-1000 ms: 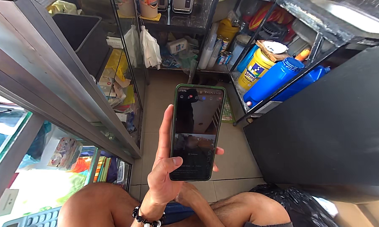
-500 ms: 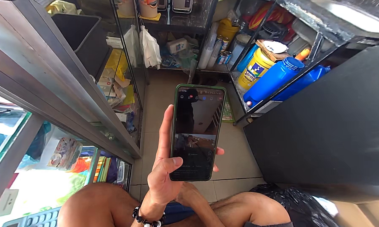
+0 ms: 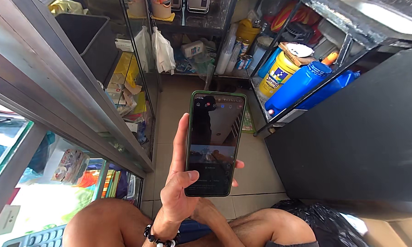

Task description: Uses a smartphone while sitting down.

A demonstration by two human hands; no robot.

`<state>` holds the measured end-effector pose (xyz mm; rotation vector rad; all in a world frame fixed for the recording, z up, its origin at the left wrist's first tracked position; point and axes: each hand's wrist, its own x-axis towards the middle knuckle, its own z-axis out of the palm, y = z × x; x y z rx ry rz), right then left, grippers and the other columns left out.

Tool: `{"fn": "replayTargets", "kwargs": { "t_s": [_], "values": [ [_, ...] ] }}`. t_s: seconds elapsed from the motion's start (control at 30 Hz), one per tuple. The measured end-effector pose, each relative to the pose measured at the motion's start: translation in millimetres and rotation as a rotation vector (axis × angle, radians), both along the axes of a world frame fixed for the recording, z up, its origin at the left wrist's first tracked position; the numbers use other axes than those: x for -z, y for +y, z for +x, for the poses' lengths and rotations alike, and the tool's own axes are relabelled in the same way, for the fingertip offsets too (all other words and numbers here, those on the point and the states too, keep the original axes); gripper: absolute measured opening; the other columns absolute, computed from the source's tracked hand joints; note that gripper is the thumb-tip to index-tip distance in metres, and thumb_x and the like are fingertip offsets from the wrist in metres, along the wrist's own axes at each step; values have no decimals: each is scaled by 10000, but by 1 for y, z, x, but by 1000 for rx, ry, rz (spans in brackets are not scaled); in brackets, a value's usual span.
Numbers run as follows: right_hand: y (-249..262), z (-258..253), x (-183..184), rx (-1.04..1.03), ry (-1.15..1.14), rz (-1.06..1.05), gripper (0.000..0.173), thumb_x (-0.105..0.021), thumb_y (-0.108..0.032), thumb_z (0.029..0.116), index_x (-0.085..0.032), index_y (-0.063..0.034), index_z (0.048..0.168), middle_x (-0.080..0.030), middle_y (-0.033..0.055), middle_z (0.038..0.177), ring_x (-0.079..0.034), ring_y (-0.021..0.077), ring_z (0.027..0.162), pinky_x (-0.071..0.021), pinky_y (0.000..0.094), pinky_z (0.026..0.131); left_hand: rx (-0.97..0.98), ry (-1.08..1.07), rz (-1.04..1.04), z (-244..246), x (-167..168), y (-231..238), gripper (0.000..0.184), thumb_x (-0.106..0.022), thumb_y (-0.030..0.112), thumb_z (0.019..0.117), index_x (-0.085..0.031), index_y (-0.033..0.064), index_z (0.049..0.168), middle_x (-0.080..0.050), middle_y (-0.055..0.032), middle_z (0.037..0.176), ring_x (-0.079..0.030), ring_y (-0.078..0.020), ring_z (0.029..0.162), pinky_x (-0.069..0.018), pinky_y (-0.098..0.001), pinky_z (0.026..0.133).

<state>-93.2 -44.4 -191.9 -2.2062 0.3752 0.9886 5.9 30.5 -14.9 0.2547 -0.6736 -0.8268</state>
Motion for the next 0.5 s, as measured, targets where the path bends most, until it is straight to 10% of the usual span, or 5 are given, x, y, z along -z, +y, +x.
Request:
{"fn": "replayTargets", "kwargs": {
  "t_s": [0.5],
  "values": [
    [0,1,-4,3,19,7,452,-574,-266,1024,-559,-49,1421,-613,230,1350,-589,398,1242,-430,589,1041,5,0,5,0,0,0,804,-466,133,926,-132,412,1602,-477,-266,1424,-599,-482,1141,-565,-602,841]
  ]
}}
